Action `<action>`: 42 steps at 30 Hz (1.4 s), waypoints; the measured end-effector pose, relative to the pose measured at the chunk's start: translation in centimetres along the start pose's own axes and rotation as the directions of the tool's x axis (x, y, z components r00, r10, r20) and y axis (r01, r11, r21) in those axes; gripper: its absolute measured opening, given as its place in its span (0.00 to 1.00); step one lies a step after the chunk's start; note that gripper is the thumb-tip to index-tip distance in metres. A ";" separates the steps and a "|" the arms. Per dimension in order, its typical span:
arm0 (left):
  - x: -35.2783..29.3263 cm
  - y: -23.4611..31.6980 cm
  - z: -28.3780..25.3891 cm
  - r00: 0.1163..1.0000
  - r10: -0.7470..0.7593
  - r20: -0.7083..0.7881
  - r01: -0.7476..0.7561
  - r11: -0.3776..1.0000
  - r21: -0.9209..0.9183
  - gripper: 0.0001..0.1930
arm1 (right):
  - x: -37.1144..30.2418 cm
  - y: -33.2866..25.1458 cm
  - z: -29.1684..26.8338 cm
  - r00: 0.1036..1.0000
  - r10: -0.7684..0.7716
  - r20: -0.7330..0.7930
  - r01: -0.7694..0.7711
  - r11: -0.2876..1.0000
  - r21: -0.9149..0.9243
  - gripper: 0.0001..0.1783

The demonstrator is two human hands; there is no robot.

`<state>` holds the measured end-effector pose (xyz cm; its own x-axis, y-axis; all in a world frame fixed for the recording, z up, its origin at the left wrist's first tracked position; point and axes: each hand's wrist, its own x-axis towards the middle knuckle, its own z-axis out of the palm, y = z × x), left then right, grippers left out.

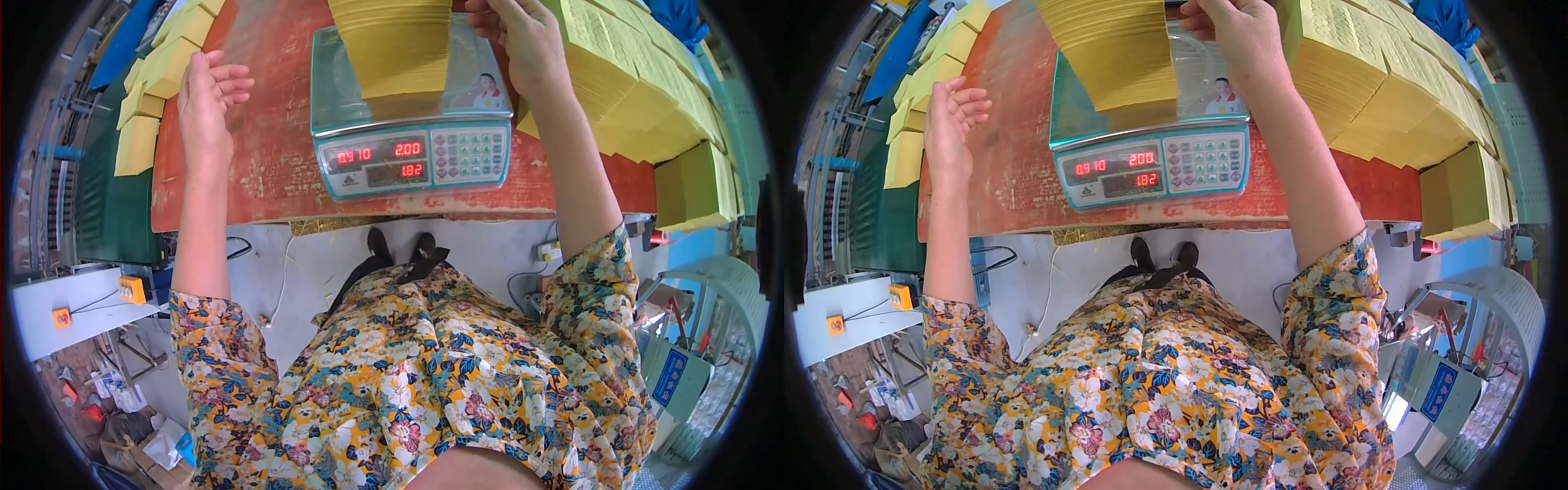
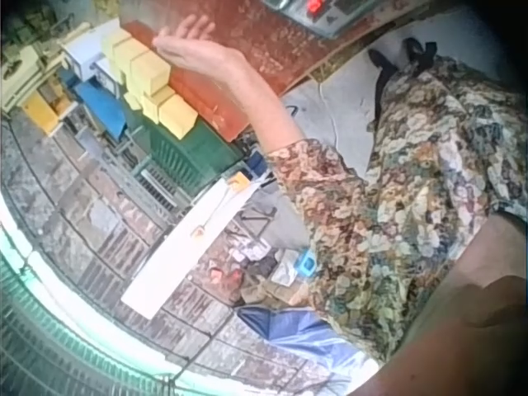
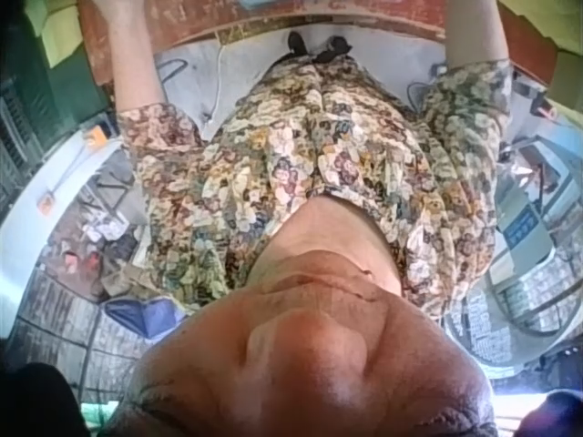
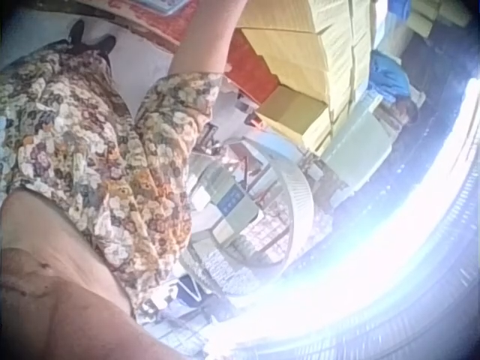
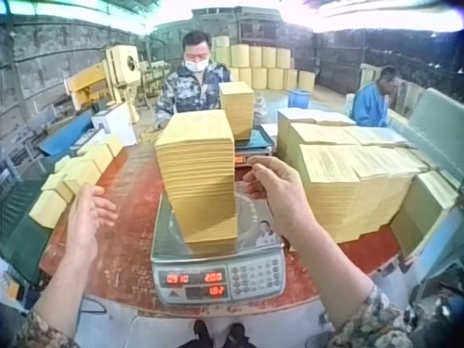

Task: The recorder weighs stacks of yellow paper on a digital scale to ensure they meet a target weight.

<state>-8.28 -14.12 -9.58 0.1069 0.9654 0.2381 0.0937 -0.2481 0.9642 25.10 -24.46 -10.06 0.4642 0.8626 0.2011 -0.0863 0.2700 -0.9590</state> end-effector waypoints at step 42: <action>6.4 6.5 8.5 0.367 -0.344 0.864 0.577 0.813 0.079 0.31 | -18.3 8.8 2.5 0.818 0.515 -0.257 -0.466 0.855 0.229 0.21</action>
<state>1.42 -10.21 -2.79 0.8623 0.3700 -0.3457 0.2156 0.3494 0.9118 13.62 -36.82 -21.70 0.5620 0.7344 -0.3806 -0.4921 -0.0730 -0.8675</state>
